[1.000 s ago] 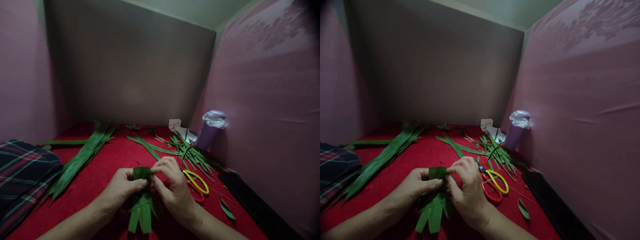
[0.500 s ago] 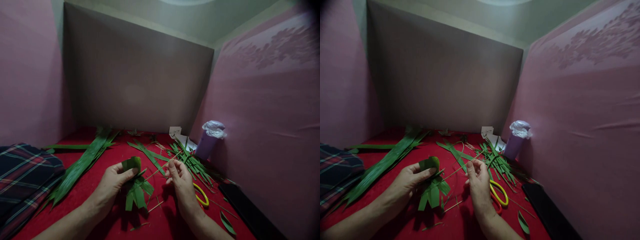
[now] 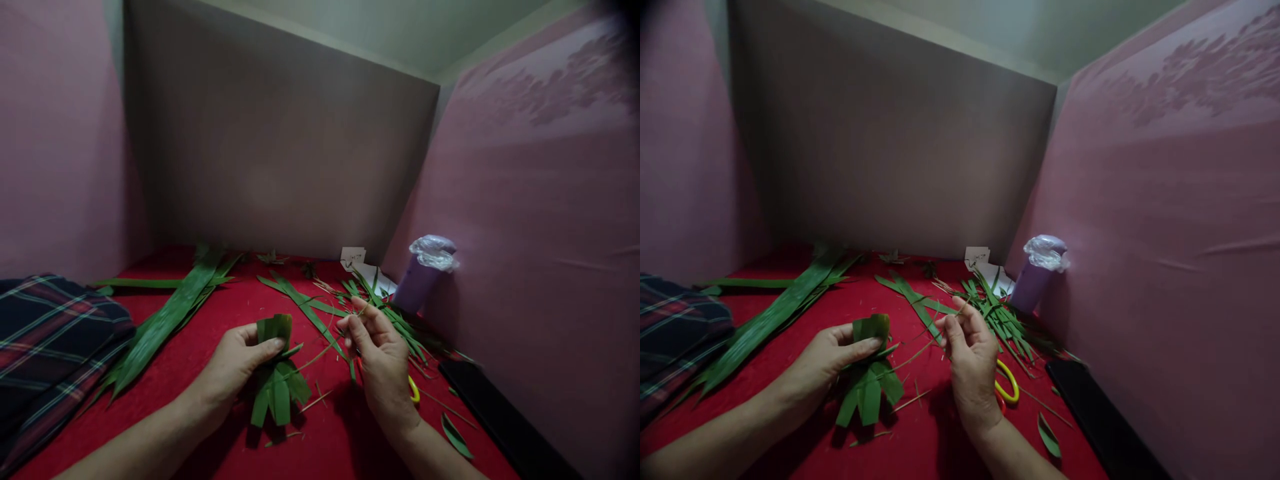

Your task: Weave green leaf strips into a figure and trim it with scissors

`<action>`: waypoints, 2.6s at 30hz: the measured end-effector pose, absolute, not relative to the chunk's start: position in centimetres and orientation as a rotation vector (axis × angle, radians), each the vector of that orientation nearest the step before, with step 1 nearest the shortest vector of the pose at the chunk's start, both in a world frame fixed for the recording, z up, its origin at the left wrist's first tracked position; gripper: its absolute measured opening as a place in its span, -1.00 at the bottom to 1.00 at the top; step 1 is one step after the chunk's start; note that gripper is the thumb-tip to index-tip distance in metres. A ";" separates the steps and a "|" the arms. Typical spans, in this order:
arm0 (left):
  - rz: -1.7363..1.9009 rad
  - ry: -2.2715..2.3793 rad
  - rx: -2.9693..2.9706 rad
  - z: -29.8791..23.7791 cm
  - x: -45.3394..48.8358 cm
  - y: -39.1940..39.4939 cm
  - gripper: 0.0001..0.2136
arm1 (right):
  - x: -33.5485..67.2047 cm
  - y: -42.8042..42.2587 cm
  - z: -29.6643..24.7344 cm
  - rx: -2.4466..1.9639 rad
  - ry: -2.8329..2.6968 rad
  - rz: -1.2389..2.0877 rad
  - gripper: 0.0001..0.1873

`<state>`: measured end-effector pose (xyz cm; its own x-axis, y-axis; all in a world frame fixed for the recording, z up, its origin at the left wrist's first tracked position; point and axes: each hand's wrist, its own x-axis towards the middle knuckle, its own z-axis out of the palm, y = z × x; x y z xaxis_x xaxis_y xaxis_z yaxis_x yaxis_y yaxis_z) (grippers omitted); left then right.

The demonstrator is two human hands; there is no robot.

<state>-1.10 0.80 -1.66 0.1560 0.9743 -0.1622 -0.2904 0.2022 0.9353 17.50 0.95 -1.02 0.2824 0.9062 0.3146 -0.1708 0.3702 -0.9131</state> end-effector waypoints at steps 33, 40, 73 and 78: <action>0.937 1.056 1.048 -0.7 -2.6 1.2 -0.86 | 18.0 0.9 -1.7 -0.871 -1.122 1.027 -0.79; 0.993 1.034 0.992 -0.7 -2.9 1.6 -0.85 | 17.9 1.4 -1.9 -0.921 -1.036 1.101 -0.72; 0.839 1.047 1.084 0.5 -2.9 0.5 -0.87 | 17.2 0.8 -2.3 -1.038 -1.347 1.509 -0.71; 0.819 1.020 1.023 0.6 -2.8 0.4 -0.89 | 17.2 1.0 -2.6 -1.050 -1.295 1.503 -0.70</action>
